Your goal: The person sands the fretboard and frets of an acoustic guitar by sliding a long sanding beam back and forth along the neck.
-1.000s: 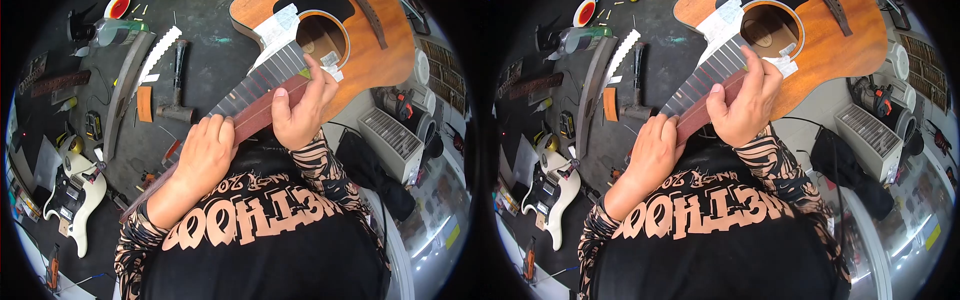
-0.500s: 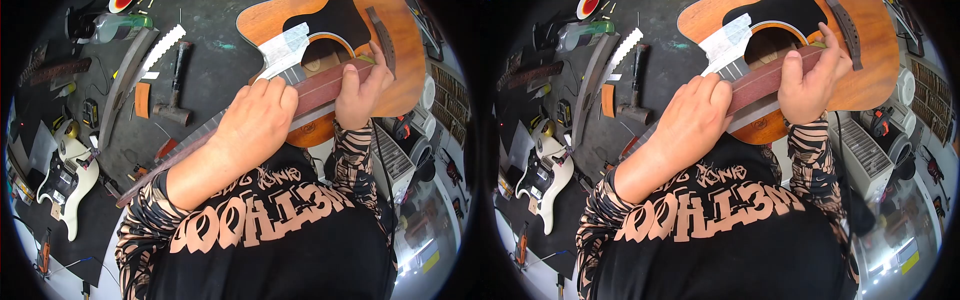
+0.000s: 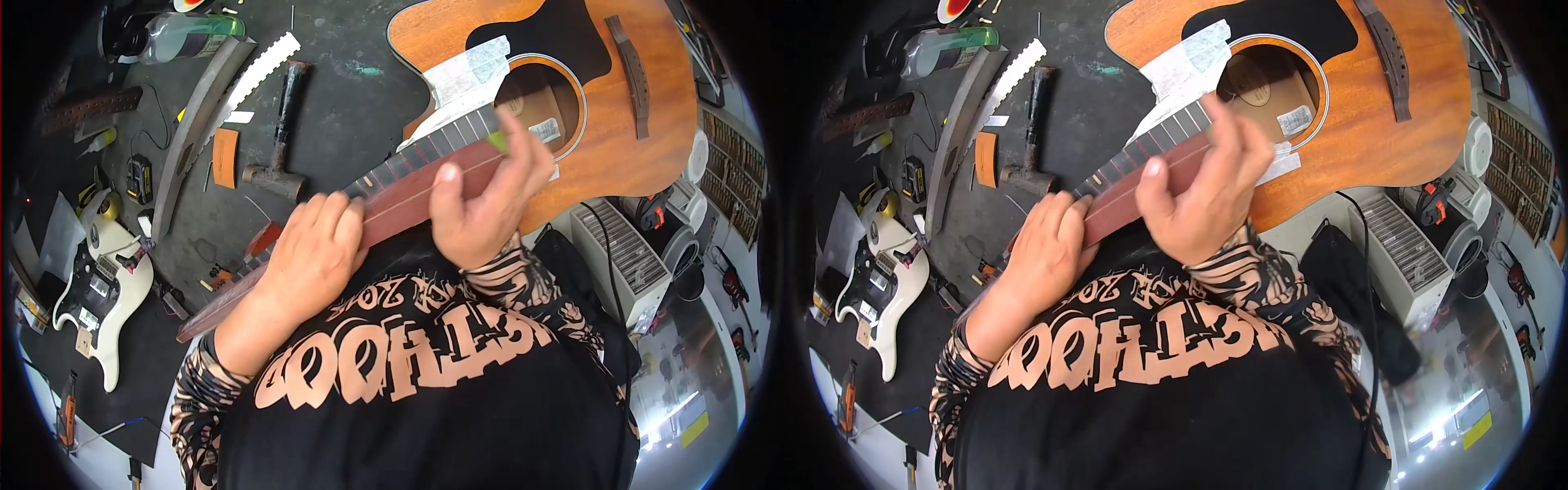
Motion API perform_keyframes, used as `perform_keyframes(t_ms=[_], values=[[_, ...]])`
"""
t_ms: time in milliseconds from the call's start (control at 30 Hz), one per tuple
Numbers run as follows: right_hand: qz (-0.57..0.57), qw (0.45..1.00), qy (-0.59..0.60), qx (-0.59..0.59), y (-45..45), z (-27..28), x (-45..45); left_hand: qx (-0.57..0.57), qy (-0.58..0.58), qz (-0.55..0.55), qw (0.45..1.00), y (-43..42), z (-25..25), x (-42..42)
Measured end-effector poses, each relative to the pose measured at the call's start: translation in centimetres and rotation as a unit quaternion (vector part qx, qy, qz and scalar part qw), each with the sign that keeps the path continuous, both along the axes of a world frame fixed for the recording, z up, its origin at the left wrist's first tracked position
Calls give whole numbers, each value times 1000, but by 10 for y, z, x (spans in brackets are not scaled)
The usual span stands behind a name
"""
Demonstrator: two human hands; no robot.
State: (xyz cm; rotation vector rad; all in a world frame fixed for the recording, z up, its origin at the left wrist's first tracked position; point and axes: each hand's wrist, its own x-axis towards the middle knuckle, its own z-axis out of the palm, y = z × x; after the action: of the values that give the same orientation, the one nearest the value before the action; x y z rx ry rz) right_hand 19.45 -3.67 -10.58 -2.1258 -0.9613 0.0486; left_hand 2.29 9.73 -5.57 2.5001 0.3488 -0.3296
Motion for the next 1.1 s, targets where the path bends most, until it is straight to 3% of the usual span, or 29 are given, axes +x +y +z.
perform_keyframes(t_ms=[167, 267, 300, 333, 400, 467, 667, 800, 933, 1100], values=[[-6, 999, -36, -22, -16, -7, 83, -16, -48, -5, 999, -9, -6, 81], [-10, 999, -26, 25, -14, -10, 120, -19, -60, -6, 998, -13, -8, 121], [-36, 997, 27, 68, -12, -11, 124, -25, -68, -6, 997, -14, -9, 125], [-61, 989, 79, 110, -10, -12, 127, -24, -69, -3, 997, -14, -9, 125], [-60, 990, 66, 109, -10, -15, 122, -20, -79, 12, 997, -16, -12, 119], [-42, 998, -9, 36, -10, -11, 104, -21, -77, 18, 997, -13, -11, 96], [-32, 999, 3, 27, 6, -7, -1, -2, -24, 13, 1000, 8, -2, -1], [-41, 998, 3, 41, 8, -9, -11, -2, 2, -3, 1000, 9, -2, -5], [-22, 998, 38, 54, 5, -6, 35, -33, -20, -4, 999, 9, -1, 40], [-17, 998, -5, 52, -10, -17, 124, -11, -70, -1, 998, -7, -12, 117]])
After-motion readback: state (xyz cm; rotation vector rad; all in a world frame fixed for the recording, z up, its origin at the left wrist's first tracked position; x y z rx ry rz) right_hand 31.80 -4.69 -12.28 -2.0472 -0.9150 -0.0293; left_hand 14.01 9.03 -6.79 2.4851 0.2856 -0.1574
